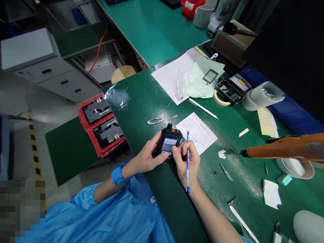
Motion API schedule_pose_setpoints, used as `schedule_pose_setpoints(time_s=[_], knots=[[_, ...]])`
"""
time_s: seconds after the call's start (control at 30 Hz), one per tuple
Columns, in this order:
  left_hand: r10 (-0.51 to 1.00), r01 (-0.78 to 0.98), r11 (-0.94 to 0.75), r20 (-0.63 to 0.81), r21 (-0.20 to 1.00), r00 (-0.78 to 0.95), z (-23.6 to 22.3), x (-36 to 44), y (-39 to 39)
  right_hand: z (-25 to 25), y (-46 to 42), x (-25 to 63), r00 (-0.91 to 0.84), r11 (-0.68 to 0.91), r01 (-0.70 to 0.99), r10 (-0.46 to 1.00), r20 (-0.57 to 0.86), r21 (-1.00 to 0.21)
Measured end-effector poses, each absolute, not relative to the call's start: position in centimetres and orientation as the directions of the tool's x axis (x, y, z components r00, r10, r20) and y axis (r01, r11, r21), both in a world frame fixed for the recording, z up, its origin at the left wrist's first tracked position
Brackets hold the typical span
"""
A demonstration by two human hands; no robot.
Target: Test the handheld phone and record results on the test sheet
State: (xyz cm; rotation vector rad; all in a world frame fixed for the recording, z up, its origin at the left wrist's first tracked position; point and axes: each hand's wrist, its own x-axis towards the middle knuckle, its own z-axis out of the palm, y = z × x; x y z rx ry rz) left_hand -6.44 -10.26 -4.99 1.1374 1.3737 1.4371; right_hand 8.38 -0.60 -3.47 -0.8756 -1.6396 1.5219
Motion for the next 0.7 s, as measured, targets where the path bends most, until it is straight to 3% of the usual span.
schedule_pose_setpoints(time_s=[0.37, 0.7], knots=[[0.964, -0.001, -0.023, 0.022, 1.000, -0.265, -5.26, -6.36, -10.33, -3.16, -0.60, 8.25, -0.515, 0.063, -0.045, 0.854, 0.077, -0.997], [0.967, 0.010, -0.030, 0.032, 0.999, -0.251, -5.11, -6.42, -10.26, -3.27, -0.42, 8.44, -0.520, 0.070, 0.006, 0.852, 0.057, -0.998]])
